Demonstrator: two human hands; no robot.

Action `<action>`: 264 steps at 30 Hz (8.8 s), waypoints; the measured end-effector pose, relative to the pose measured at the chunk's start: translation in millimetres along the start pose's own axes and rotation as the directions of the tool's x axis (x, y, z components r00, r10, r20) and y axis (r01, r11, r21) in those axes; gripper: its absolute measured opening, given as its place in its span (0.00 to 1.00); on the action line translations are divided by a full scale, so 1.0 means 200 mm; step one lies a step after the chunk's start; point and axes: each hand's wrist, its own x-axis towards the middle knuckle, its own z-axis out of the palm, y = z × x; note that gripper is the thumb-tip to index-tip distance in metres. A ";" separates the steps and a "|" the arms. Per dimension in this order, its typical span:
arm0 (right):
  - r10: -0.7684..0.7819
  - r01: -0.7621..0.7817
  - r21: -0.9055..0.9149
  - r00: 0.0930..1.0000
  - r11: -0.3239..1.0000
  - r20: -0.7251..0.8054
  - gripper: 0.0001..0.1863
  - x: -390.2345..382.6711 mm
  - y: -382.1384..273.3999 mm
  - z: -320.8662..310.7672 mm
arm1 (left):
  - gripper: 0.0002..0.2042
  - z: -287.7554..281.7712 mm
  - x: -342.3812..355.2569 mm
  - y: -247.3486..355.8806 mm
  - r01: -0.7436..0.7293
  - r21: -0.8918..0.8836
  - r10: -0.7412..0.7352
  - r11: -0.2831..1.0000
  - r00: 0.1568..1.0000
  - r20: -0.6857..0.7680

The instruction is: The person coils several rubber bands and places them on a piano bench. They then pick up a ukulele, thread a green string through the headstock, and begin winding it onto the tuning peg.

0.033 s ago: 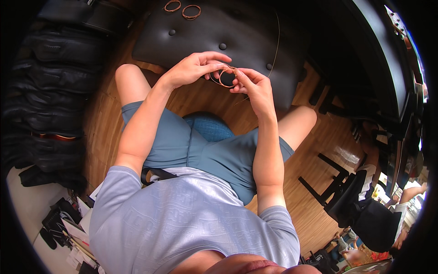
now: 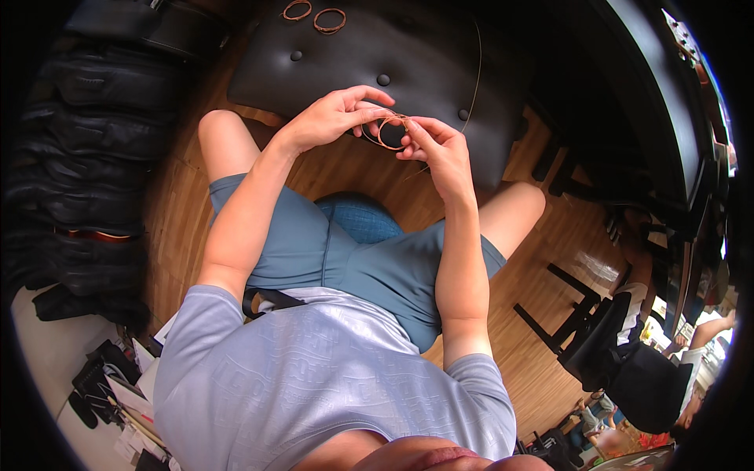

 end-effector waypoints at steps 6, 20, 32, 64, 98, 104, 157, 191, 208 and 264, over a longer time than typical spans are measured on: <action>-0.013 0.012 0.076 1.000 0.997 0.021 0.17 0.00 0.00 0.00 | 0.15 0.05 0.02 -0.06 -0.019 -0.011 0.018 1.000 0.997 -0.073; -0.006 0.010 0.091 0.999 0.996 -0.039 0.16 0.00 0.00 0.00 | 0.19 0.06 -0.01 0.04 0.173 -0.308 -0.146 0.936 0.983 0.109; -0.019 0.021 0.264 1.000 0.964 -0.011 0.16 0.01 0.02 -0.03 | 0.16 0.11 0.02 -0.05 -0.047 -0.377 -0.028 0.925 0.982 -0.189; -0.083 0.092 0.134 0.994 0.987 -0.072 0.18 0.02 0.02 0.01 | 0.18 0.17 0.01 0.00 0.009 -0.317 -0.055 0.948 0.989 -0.137; -0.240 0.240 -0.019 0.970 0.971 -0.038 0.14 0.03 0.12 0.09 | 0.11 0.20 0.00 -0.01 -0.248 -0.131 0.206 0.960 0.940 -0.270; -0.169 0.172 0.058 0.984 0.983 -0.053 0.14 -0.01 0.07 0.12 | 0.11 0.18 0.01 -0.03 -0.220 -0.134 0.178 0.966 0.947 -0.268; -0.193 0.047 0.647 0.969 0.761 0.156 0.15 0.04 0.11 0.07 | 0.15 0.16 -0.01 0.02 -0.124 -0.543 0.080 0.830 0.991 -0.103; -0.190 0.197 0.138 0.980 0.971 -0.064 0.16 0.02 0.07 0.05 | 0.12 0.08 -0.02 0.00 -0.105 0.129 0.141 0.986 0.939 -0.315; -0.232 0.239 0.064 0.967 0.969 -0.103 0.16 0.02 0.08 0.07 | 0.15 0.15 0.00 -0.03 -0.070 -0.170 0.011 0.983 0.946 -0.324; -0.179 0.206 0.102 0.956 0.973 -0.231 0.19 0.01 0.01 0.04 | 0.15 0.01 0.04 0.04 -0.156 -0.039 0.118 0.987 0.868 -0.482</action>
